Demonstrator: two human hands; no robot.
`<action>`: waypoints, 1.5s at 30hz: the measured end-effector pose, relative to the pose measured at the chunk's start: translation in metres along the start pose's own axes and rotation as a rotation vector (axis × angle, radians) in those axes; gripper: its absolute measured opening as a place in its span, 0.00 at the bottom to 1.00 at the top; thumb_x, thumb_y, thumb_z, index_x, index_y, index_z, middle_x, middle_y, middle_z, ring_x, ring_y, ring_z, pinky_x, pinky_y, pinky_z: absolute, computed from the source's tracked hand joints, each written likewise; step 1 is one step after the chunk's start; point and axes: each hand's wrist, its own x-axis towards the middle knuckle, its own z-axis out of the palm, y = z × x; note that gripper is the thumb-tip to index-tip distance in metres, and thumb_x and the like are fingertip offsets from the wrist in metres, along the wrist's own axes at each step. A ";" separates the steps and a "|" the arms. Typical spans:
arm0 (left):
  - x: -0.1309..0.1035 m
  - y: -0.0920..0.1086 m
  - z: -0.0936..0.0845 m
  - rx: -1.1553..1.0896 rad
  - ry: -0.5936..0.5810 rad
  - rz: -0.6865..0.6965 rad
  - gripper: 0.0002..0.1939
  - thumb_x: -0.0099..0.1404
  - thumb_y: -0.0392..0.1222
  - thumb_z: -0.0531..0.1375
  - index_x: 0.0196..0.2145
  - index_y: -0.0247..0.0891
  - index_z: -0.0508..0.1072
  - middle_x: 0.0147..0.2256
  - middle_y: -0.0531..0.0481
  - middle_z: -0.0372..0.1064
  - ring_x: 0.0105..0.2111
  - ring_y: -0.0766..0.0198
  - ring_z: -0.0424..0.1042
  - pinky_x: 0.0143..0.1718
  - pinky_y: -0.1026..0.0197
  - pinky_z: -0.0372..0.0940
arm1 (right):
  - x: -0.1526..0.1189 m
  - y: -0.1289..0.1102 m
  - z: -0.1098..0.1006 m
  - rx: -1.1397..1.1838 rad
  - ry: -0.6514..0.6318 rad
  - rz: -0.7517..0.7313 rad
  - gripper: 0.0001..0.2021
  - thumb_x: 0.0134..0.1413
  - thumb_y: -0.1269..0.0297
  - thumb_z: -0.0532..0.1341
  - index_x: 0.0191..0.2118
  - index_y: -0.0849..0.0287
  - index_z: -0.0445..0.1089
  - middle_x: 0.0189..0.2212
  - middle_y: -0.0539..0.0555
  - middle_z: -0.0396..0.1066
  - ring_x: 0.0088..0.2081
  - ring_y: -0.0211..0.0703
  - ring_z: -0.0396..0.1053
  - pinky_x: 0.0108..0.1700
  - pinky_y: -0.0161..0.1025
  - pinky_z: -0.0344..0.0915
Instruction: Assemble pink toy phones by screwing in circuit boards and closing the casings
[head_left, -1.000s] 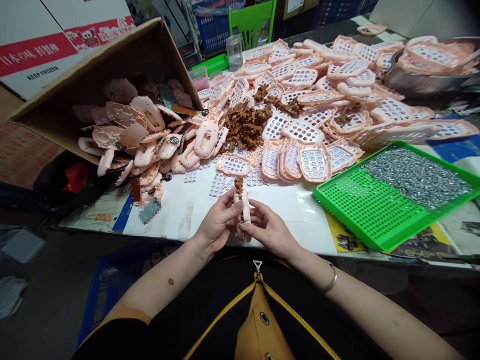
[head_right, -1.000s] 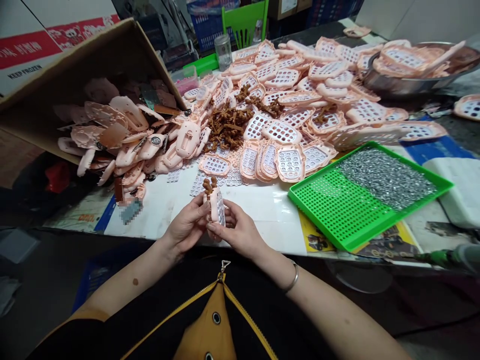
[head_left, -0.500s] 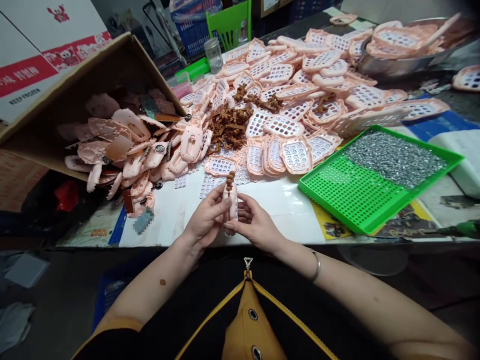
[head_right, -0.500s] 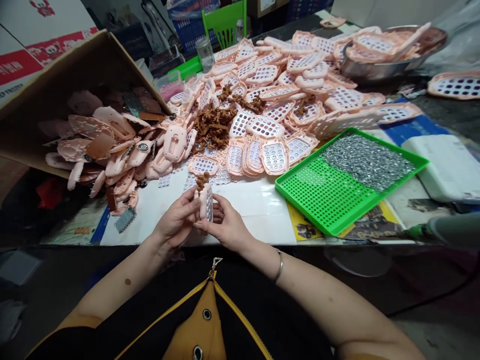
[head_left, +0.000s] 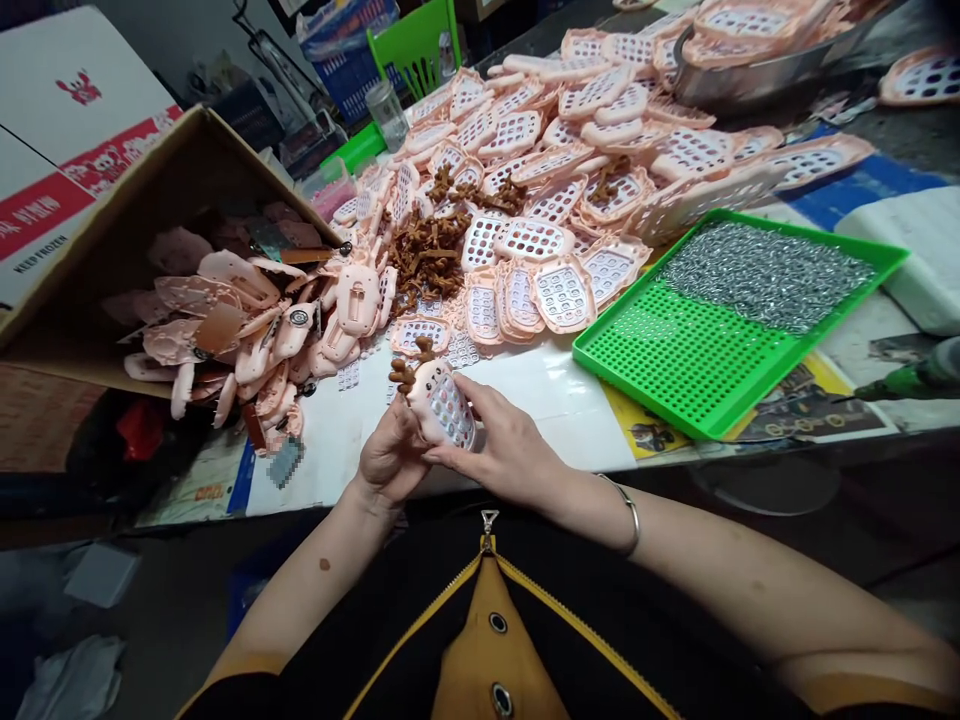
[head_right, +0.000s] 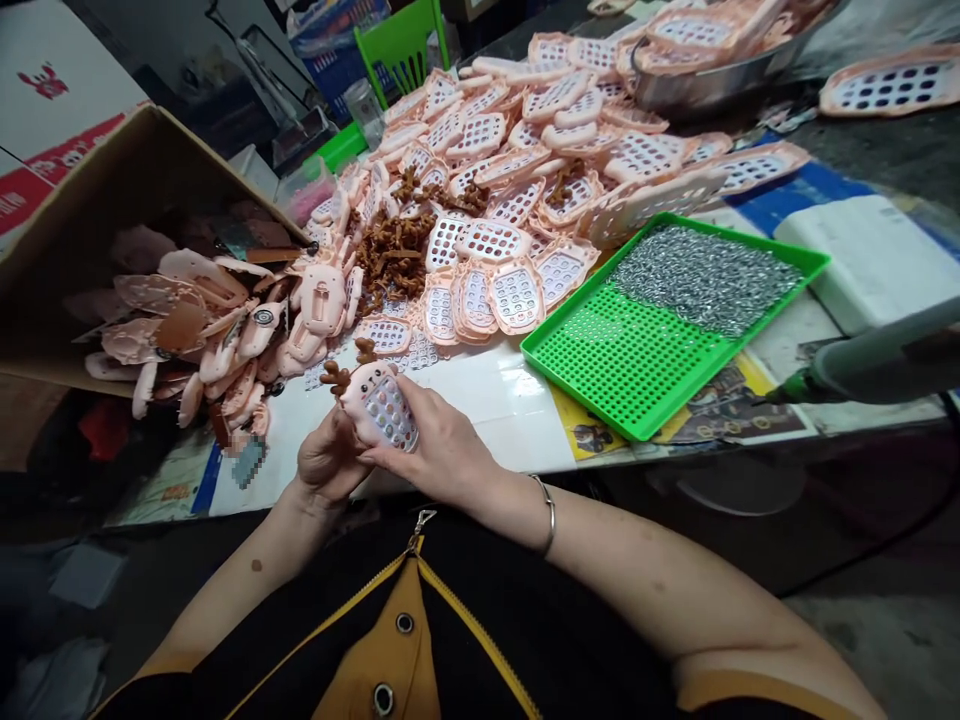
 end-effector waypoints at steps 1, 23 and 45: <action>0.000 -0.001 0.000 -0.010 0.008 -0.002 0.37 0.48 0.53 0.73 0.54 0.40 0.71 0.49 0.43 0.75 0.55 0.47 0.70 0.58 0.47 0.63 | 0.000 -0.002 -0.001 -0.033 0.001 -0.011 0.40 0.50 0.47 0.67 0.64 0.61 0.56 0.54 0.66 0.70 0.53 0.57 0.71 0.53 0.56 0.71; 0.007 -0.011 0.008 -0.077 0.087 -0.071 0.25 0.56 0.53 0.67 0.48 0.37 0.74 0.49 0.41 0.75 0.60 0.44 0.65 0.60 0.45 0.62 | 0.010 -0.008 -0.012 0.012 -0.104 0.264 0.37 0.47 0.44 0.66 0.60 0.56 0.62 0.53 0.62 0.71 0.51 0.57 0.71 0.52 0.55 0.69; 0.012 -0.007 0.009 -0.220 0.108 -0.047 0.25 0.64 0.50 0.61 0.56 0.36 0.70 0.51 0.41 0.75 0.59 0.45 0.66 0.60 0.42 0.61 | 0.009 0.018 -0.016 0.978 -0.111 0.636 0.25 0.46 0.43 0.66 0.42 0.58 0.74 0.26 0.51 0.75 0.24 0.42 0.70 0.29 0.42 0.70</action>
